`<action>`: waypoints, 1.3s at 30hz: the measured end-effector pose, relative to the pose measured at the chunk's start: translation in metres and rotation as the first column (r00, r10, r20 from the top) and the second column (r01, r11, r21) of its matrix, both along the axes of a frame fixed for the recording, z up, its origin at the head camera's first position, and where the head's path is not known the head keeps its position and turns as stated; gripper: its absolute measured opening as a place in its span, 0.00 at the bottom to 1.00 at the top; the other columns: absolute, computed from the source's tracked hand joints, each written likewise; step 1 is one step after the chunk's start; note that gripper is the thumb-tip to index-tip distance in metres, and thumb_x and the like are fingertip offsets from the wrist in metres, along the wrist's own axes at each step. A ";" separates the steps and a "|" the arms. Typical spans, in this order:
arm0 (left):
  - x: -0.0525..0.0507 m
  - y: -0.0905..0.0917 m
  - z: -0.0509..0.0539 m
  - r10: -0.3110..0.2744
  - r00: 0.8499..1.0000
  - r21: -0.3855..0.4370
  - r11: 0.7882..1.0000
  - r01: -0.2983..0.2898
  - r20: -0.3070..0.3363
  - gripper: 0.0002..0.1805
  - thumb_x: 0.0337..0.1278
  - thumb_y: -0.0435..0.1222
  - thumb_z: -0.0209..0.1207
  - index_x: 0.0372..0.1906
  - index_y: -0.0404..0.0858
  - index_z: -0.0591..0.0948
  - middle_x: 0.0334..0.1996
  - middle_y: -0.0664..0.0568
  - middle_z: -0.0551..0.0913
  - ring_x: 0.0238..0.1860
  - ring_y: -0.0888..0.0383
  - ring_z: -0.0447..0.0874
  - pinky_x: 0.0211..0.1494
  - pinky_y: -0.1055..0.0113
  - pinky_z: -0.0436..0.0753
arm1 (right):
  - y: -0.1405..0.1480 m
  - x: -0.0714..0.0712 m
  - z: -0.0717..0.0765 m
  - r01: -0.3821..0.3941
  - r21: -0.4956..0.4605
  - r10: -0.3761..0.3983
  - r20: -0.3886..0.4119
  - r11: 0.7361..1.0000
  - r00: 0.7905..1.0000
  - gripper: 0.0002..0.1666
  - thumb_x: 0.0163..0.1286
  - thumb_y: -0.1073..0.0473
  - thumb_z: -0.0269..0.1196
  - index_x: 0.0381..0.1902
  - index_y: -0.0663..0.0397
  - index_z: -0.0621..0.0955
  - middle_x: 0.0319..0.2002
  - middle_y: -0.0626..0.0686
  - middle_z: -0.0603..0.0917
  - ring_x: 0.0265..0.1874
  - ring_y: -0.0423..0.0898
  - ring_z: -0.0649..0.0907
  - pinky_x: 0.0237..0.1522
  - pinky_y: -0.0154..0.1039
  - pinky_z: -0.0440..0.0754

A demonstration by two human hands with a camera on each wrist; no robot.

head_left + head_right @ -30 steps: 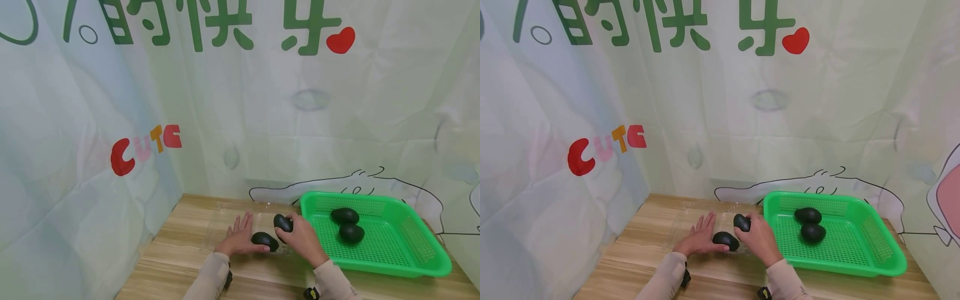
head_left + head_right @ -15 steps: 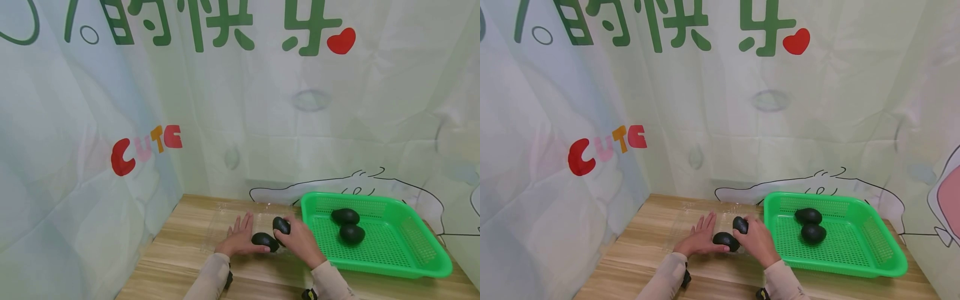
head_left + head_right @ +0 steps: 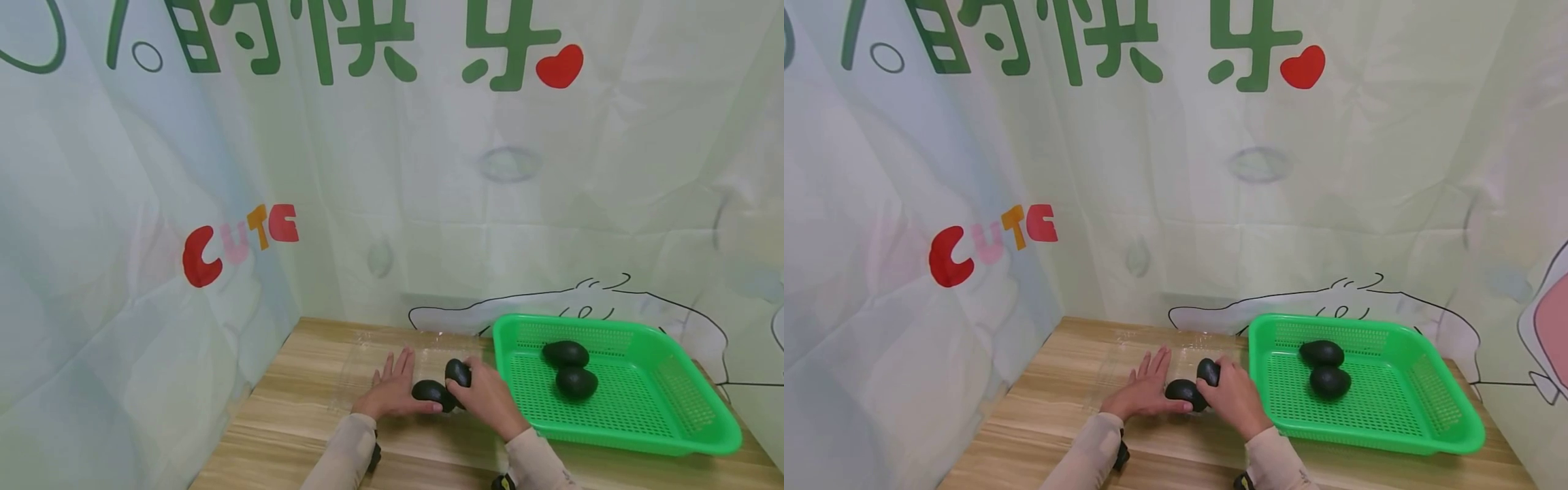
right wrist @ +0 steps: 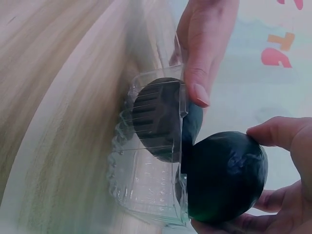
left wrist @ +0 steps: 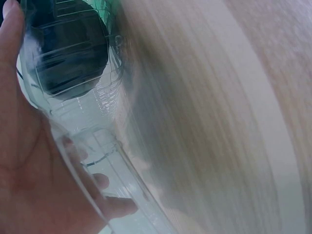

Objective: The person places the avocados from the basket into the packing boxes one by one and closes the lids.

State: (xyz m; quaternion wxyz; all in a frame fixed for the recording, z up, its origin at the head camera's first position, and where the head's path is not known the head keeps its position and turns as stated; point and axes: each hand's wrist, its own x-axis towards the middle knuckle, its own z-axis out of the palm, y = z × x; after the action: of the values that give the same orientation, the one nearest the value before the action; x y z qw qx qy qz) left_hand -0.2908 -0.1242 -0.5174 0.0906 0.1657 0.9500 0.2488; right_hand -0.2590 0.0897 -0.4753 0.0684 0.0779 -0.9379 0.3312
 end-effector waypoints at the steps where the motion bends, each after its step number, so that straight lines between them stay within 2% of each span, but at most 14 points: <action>1: 0.000 0.000 0.000 -0.001 1.000 0.001 1.000 0.001 -0.001 0.71 0.46 0.72 0.64 0.82 0.36 0.44 0.83 0.42 0.42 0.80 0.33 0.35 0.72 0.27 0.49 | 0.000 0.000 -0.001 -0.001 -0.003 0.001 0.002 1.000 1.000 0.28 0.63 0.48 0.70 0.52 0.64 0.79 0.37 0.55 0.84 0.31 0.45 0.80 0.29 0.41 0.77; 6: -0.001 0.002 -0.001 -0.005 1.000 -0.003 1.000 0.005 -0.001 0.71 0.46 0.73 0.64 0.82 0.36 0.43 0.83 0.43 0.42 0.80 0.33 0.35 0.72 0.27 0.49 | -0.002 -0.001 -0.005 -0.012 0.006 0.013 -0.005 1.000 1.000 0.25 0.64 0.49 0.70 0.49 0.64 0.79 0.33 0.55 0.84 0.28 0.45 0.79 0.26 0.40 0.76; 12: 0.000 0.004 -0.002 -0.009 1.000 -0.004 1.000 0.009 0.003 0.72 0.45 0.73 0.64 0.82 0.36 0.44 0.83 0.42 0.41 0.80 0.33 0.36 0.72 0.27 0.48 | -0.006 0.000 -0.010 -0.013 0.066 0.013 0.003 0.998 1.000 0.26 0.66 0.49 0.69 0.48 0.66 0.77 0.32 0.59 0.85 0.27 0.46 0.81 0.27 0.43 0.78; 17: -0.001 0.007 -0.004 -0.014 1.000 -0.008 1.000 0.014 0.001 0.71 0.45 0.73 0.64 0.82 0.36 0.44 0.83 0.42 0.41 0.80 0.33 0.36 0.72 0.26 0.48 | -0.009 0.002 -0.013 0.006 0.140 -0.001 -0.036 0.990 0.999 0.31 0.67 0.49 0.69 0.53 0.71 0.76 0.34 0.66 0.86 0.29 0.56 0.86 0.30 0.52 0.83; 22: -0.002 0.007 -0.005 -0.017 1.000 -0.003 1.000 0.017 0.000 0.72 0.45 0.74 0.63 0.82 0.36 0.43 0.83 0.43 0.40 0.80 0.33 0.35 0.72 0.27 0.48 | -0.010 0.004 -0.016 0.019 0.203 -0.007 -0.057 0.979 0.998 0.35 0.69 0.49 0.68 0.60 0.73 0.74 0.41 0.72 0.85 0.37 0.64 0.87 0.37 0.58 0.84; 27: -0.004 0.006 -0.005 -0.014 1.000 -0.002 1.000 0.014 -0.003 0.72 0.45 0.74 0.63 0.83 0.38 0.43 0.83 0.44 0.39 0.81 0.33 0.35 0.73 0.27 0.47 | -0.008 0.008 -0.010 0.011 0.192 0.014 -0.125 0.981 0.992 0.27 0.70 0.55 0.68 0.56 0.72 0.78 0.44 0.70 0.85 0.42 0.63 0.87 0.42 0.57 0.85; 30: -0.005 0.005 -0.005 -0.014 1.000 -0.010 1.000 0.014 -0.004 0.72 0.45 0.74 0.63 0.83 0.38 0.42 0.83 0.44 0.39 0.81 0.33 0.34 0.73 0.28 0.47 | -0.005 0.009 -0.006 -0.001 0.166 0.023 -0.130 0.986 0.991 0.23 0.70 0.57 0.67 0.53 0.71 0.80 0.47 0.70 0.84 0.45 0.63 0.86 0.45 0.57 0.84; 33: -0.005 0.003 -0.003 -0.012 1.000 -0.014 1.000 0.012 -0.001 0.72 0.45 0.74 0.63 0.83 0.37 0.43 0.83 0.43 0.39 0.81 0.34 0.34 0.73 0.28 0.47 | -0.002 0.009 -0.005 -0.006 0.131 0.023 -0.127 0.991 0.992 0.20 0.69 0.58 0.68 0.51 0.69 0.82 0.48 0.68 0.85 0.46 0.62 0.86 0.45 0.56 0.84; 39: -0.004 0.001 -0.002 -0.009 1.000 -0.010 1.000 0.009 0.005 0.72 0.45 0.74 0.63 0.82 0.36 0.43 0.83 0.43 0.40 0.81 0.33 0.35 0.74 0.28 0.46 | 0.002 0.012 -0.008 0.008 0.086 0.007 -0.177 0.996 0.984 0.14 0.68 0.59 0.68 0.46 0.64 0.85 0.46 0.61 0.86 0.43 0.55 0.86 0.43 0.51 0.85</action>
State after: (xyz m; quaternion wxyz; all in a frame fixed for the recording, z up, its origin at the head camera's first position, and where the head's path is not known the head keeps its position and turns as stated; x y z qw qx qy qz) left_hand -0.2952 -0.1231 -0.5192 0.0948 0.1690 0.9503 0.2437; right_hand -0.2468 0.0918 -0.4829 0.1483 0.1097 -0.9415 0.2819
